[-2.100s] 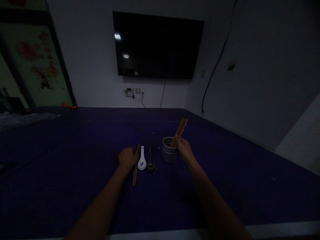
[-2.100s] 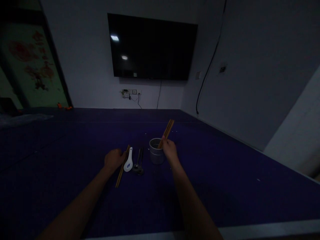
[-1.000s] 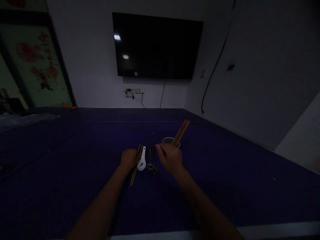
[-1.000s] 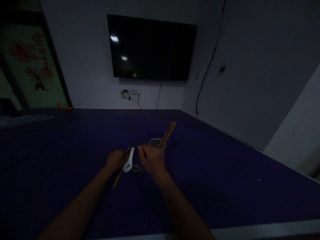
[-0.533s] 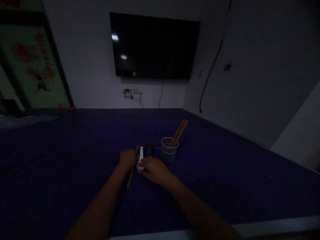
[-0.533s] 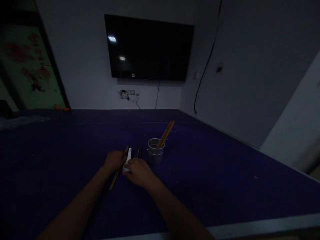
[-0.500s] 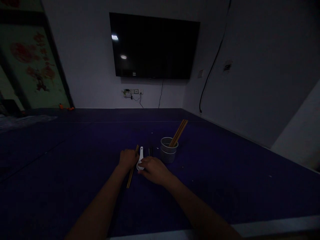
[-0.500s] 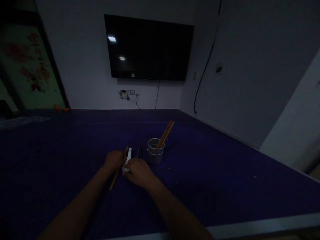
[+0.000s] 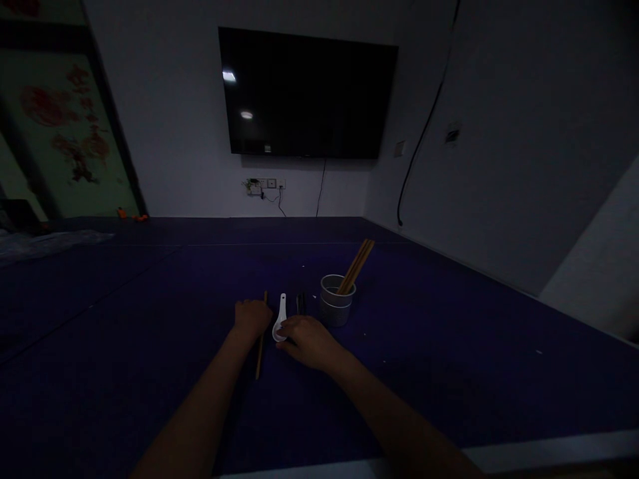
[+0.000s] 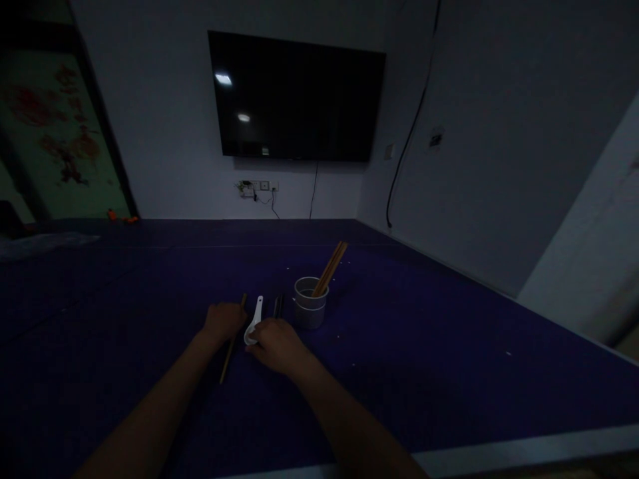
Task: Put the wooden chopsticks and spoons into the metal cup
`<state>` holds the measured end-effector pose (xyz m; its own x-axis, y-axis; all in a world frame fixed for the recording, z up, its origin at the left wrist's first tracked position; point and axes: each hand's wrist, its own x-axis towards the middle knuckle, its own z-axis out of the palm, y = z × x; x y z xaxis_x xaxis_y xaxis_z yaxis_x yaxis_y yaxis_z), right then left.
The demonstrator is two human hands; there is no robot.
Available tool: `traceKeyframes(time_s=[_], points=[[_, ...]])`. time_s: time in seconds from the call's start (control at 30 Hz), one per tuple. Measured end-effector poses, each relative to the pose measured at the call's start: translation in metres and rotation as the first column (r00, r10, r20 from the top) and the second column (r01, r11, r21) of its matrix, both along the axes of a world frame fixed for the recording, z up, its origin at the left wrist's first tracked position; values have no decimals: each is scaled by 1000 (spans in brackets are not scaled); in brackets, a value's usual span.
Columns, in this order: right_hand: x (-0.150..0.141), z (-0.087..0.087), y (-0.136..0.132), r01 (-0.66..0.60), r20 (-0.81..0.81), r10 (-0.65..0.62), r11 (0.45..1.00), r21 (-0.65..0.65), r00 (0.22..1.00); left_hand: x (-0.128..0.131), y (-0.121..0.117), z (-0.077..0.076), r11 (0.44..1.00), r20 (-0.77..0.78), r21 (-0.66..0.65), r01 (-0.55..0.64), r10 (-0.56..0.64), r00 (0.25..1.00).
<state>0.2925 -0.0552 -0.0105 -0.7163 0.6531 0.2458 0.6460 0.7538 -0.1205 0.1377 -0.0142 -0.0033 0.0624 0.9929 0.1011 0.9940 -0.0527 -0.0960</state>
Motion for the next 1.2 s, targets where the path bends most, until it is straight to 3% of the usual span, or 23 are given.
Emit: traceKeyframes(time_s=[0.37, 0.47, 0.57, 0.67, 0.77, 0.87, 0.97, 1.03, 1.2], points=[[0, 1, 0, -4, 18, 4, 1000, 20, 1000, 0, -1, 5, 999, 63, -27, -30, 31, 998], [0, 1, 0, -8, 14, 8, 1000, 15, 1000, 1, -6, 9, 994, 98, 8, -109, 108, 989], [-1, 4, -1, -9, -13, 10, 1000, 15, 1000, -1, -11, 18, 972, 168, 105, -212, 192, 967], [-2, 10, -5, 31, -83, -30, 999, 7, 996, -8, -9, 24, 958, 346, 142, -250, 189, 919], [-2, 16, -8, 124, -169, -121, 992, 9, 978, -9, -2, 20, 974, 658, 134, -180, 48, 752], [-1, 17, -8, 209, -272, -203, 978, -4, 941, 0, 3, 8, 964, 896, 217, -151, -135, 424], [-1, 11, -3, 219, -426, -249, 968, -119, 870, 14, 2, 0, 957, 958, 255, -136, -231, 168], [-2, 7, 2, 182, -541, -284, 955, -235, 792, 22, -1, -2, 958, 964, 261, -119, -252, 82], [-6, 0, 10, -14, -712, -345, 895, -445, 611, 35, -8, 0, 960, 961, 277, -51, -277, 15]])
